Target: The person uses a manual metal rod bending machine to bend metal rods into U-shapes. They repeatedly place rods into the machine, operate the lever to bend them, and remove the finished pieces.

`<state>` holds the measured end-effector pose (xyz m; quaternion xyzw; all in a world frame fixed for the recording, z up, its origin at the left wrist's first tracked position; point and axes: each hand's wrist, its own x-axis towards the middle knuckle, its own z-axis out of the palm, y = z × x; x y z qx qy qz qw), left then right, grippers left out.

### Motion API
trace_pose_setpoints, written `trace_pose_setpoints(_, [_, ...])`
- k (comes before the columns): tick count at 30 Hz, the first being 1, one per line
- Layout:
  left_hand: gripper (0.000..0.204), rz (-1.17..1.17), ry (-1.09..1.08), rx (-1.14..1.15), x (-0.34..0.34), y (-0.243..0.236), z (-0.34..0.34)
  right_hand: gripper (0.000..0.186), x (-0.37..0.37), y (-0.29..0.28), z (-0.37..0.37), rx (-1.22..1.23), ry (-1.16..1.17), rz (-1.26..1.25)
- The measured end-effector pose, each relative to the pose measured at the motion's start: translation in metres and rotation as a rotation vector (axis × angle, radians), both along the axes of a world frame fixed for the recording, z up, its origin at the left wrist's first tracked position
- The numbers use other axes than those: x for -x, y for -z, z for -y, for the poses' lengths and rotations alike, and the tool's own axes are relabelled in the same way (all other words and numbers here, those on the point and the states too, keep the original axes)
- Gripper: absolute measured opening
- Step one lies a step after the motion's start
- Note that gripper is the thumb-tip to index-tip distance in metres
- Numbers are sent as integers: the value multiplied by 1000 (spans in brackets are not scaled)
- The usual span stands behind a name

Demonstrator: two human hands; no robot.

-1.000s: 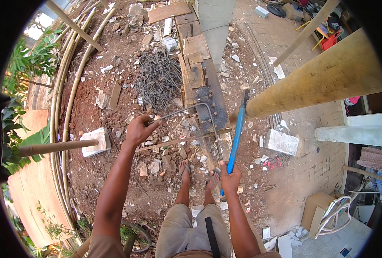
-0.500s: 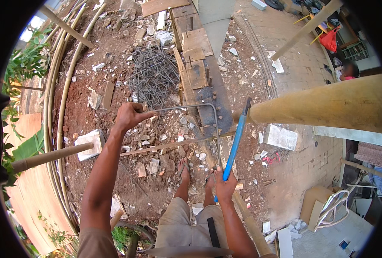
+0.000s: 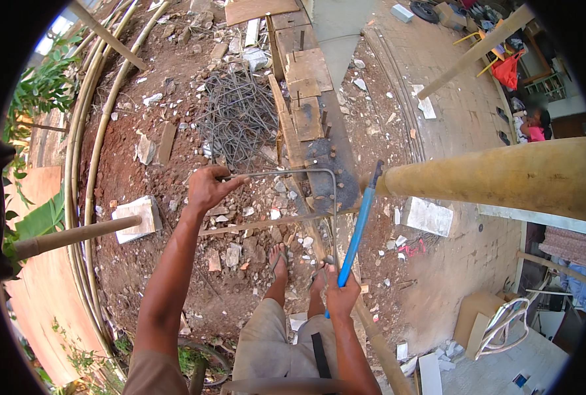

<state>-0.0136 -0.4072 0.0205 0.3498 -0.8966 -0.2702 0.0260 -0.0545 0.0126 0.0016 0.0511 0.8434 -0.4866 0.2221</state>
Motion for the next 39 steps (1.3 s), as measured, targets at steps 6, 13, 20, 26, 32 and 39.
trace_pose_setpoints(6, [57, 73, -79, -56, -5, 3, -4, 30, 15, -13, 9, -53, -71, -165])
trace_pose_setpoints(13, [59, 9, -47, -64, 5, 10, 10, 23, 14, -10, 5, -41, -22, -50])
trace_pose_setpoints(20, [55, 201, -41, -170, 17, 3, 26, 30, 13, 7, -4, 34, -64, -65])
trace_pose_setpoints(26, [54, 31, -71, -259, 18, 21, -2, 28, 20, 6, -1, -3, -121, -94])
trace_pose_setpoints(32, [46, -185, -7, -240, 39, 26, -26, 22, 28, 7, -4, 76, -66, 44])
trace_pose_setpoints(39, [49, 66, -77, -319, 38, 7, -30, 18, 74, -45, -84, -5, -451, -95])
